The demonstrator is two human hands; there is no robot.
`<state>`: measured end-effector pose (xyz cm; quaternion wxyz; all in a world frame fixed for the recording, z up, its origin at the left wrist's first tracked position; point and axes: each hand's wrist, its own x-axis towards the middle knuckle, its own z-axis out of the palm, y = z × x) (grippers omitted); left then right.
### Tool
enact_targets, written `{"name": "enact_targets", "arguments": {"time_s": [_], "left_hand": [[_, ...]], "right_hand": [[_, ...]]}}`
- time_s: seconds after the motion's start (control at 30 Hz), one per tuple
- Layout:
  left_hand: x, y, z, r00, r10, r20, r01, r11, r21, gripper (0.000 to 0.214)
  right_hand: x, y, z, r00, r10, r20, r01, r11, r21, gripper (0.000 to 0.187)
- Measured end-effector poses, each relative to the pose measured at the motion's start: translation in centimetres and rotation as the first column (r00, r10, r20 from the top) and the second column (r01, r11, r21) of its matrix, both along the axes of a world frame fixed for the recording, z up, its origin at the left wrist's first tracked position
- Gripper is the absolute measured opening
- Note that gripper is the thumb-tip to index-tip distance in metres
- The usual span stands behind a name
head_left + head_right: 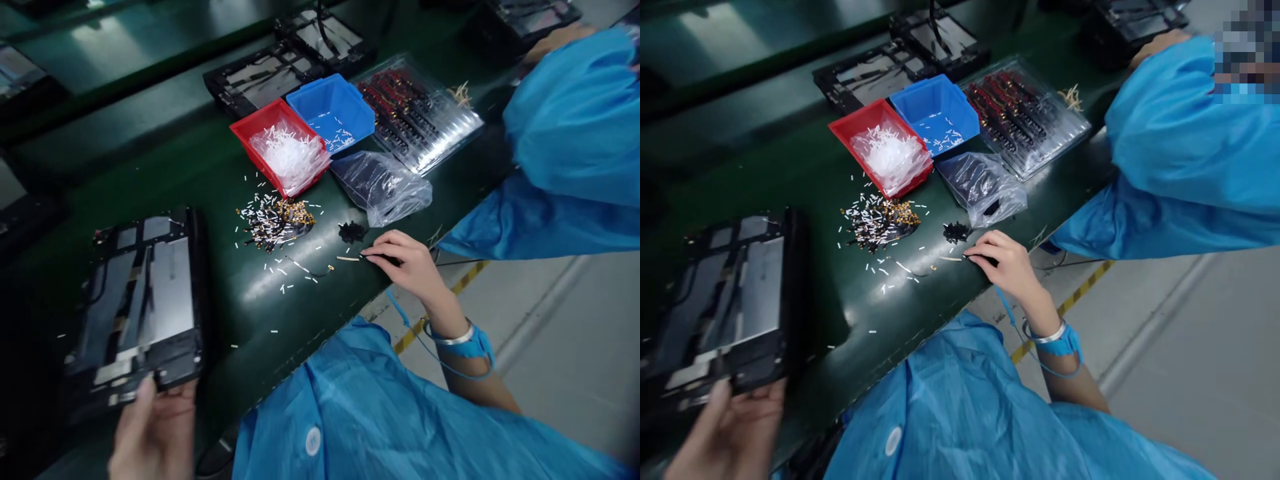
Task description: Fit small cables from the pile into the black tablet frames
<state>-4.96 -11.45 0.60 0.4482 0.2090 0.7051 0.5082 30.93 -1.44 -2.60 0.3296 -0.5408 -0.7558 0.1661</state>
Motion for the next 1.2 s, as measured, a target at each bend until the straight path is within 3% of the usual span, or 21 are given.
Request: {"name": "enact_targets", "arguments": {"time_s": [0.1, 0.2, 0.27, 0.33, 0.4, 0.43, 0.47, 0.53, 0.6, 0.67, 0.73, 1.0, 1.2], "left_hand": [[3.0, -2.6, -0.7, 0.985, 0.037, 0.167, -0.020, 0.994, -0.105, 0.006], [4.6, -4.4, -0.6, 0.886, -0.153, 0.438, 0.239, 0.960, -0.147, 0.014], [5.0, -5.2, 0.2, 0.728, -0.317, 0.608, 0.484, 0.865, -0.129, 0.032], [5.0, -5.0, 1.2, 0.579, -0.531, 0.618, 0.698, 0.715, -0.039, 0.043], [4.9, -3.5, 2.0, 0.495, -0.811, 0.312, 0.837, 0.541, 0.079, 0.035], [4.9, -2.2, 2.3, 0.440, -0.897, 0.037, 0.890, 0.442, 0.115, 0.032], [5.0, -0.7, 2.4, 0.358, -0.896, -0.263, 0.934, 0.339, 0.115, 0.033], [5.7, 2.8, 2.0, 0.088, -0.694, -0.714, 0.992, 0.124, 0.002, 0.039], [6.7, 5.8, 1.1, -0.193, -0.471, -0.861, 0.976, -0.001, -0.218, 0.044], [7.8, 7.7, 0.0, -0.378, -0.369, -0.849, 0.920, -0.049, -0.388, 0.051], [8.5, 8.4, -1.0, -0.453, -0.358, -0.817, 0.885, -0.066, -0.462, 0.060], [8.5, 8.1, -1.6, -0.453, -0.413, -0.790, 0.883, -0.086, -0.462, 0.065], [8.7, 8.4, -1.6, -0.440, -0.430, -0.789, 0.889, -0.081, -0.451, 0.066]], "right_hand": [[0.1, -0.1, -0.4, 1.000, -0.007, -0.001, 0.007, 1.000, -0.005, 0.015], [0.1, -0.2, -0.6, 1.000, -0.013, -0.009, 0.013, 1.000, -0.028, 0.015], [0.1, -0.2, -0.6, 1.000, -0.015, -0.017, 0.015, 0.999, -0.043, 0.015], [-0.2, -0.3, -0.5, 0.999, -0.036, -0.012, 0.035, 0.998, -0.044, 0.013], [-1.1, -0.7, -0.4, 0.995, -0.095, -0.013, 0.094, 0.995, -0.026, 0.010], [-1.8, -1.1, -0.3, 0.991, -0.135, -0.024, 0.135, 0.991, -0.016, 0.010], [-2.6, -1.4, -0.3, 0.983, -0.177, -0.043, 0.177, 0.984, -0.008, 0.009], [-4.7, -2.3, -0.2, 0.965, -0.246, -0.089, 0.247, 0.969, -0.004, 0.009], [-6.8, -2.9, -0.3, 0.952, -0.287, -0.106, 0.289, 0.957, -0.001, 0.010], [-8.4, -3.0, -0.6, 0.941, -0.326, -0.087, 0.329, 0.944, 0.018, 0.012], [-9.3, -2.9, -1.0, 0.931, -0.361, -0.053, 0.364, 0.930, 0.051, 0.013], [-9.7, -2.1, -1.5, 0.924, -0.374, 0.073, 0.360, 0.920, 0.157, 0.013], [-9.9, -2.7, -1.8, 0.918, -0.339, 0.206, 0.269, 0.913, 0.305, 0.012]]}}
